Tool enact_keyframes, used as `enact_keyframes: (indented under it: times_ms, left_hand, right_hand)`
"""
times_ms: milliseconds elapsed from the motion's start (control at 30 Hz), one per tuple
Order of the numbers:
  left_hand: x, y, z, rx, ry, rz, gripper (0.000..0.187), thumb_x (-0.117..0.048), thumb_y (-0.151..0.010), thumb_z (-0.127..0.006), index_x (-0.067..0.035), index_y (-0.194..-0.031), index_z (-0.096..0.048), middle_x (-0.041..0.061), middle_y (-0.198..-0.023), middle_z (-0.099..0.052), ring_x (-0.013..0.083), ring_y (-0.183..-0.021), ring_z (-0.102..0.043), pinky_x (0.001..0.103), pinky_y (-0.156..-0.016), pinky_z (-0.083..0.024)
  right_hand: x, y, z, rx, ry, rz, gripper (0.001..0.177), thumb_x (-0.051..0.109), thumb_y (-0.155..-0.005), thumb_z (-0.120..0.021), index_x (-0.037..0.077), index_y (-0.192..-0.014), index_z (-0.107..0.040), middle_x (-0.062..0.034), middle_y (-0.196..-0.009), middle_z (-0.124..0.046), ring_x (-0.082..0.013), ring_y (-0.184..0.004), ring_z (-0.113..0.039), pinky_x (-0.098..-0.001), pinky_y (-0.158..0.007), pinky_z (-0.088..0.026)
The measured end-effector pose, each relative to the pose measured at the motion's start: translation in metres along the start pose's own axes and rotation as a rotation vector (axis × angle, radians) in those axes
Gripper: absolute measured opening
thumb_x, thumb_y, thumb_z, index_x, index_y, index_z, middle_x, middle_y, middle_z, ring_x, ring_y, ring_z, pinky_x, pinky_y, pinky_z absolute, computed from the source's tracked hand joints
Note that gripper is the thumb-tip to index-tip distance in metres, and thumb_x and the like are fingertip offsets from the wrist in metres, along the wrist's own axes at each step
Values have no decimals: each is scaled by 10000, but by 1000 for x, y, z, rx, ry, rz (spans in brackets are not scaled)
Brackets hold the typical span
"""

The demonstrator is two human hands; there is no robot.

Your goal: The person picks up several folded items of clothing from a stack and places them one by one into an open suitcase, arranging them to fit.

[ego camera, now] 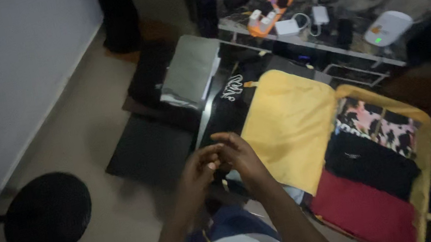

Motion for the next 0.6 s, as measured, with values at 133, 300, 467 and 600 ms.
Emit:
enact_keyframes:
  times_ms: [133, 300, 467, 600]
  left_hand:
    - [6, -17, 17, -67, 27, -105, 449, -204, -974, -596, -97, -1408, -555, 76, -1373, -616, 176, -1271, -594, 328, -1022, -503]
    - [4, -39, 44, -144, -66, 67, 447, -249, -980, -610, -105, -1400, -562, 95, -1307, -641, 192, -1138, -642, 338, -897, -560]
    - [3, -48, 61, -145, -6, 85, 481, -285, -961, -621, -80, -1393, -559, 90, -1321, -680, 186, -1179, -662, 347, -919, -561]
    - [9, -60, 85, -162, -164, 106, 485, -327, -988, -627, -95, -1405, -545, 70, -1326, -662, 158, -1174, -666, 317, -938, -562]
  right_hand:
    - [12, -30, -12, 111, -51, 57, 389, 239, -1016, -569, 32, -1345, -557, -77, -1069, -658, -164, -909, -679, -316, -797, -566]
    - [11, -74, -21, 132, -21, -62, 411, 221, -981, -582, 51, -1355, -569, -87, -1081, -684, -174, -880, -678, -311, -777, -548]
    - [-4, -101, -21, 141, -50, -109, 408, 206, -982, -605, 48, -1356, -561, -68, -1116, -680, -153, -923, -665, -307, -810, -540]
    - [-16, -122, -20, 59, -4, -218, 416, 207, -943, -601, 85, -1339, -566, -46, -1109, -689, -164, -901, -673, -300, -787, -536]
Point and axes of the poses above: each hand's wrist, its own y-axis away from the middle knuckle, its own z-axis out of the back of the hand, x = y × z, the point moved 2 cm from there along -y, towards the middle knuckle
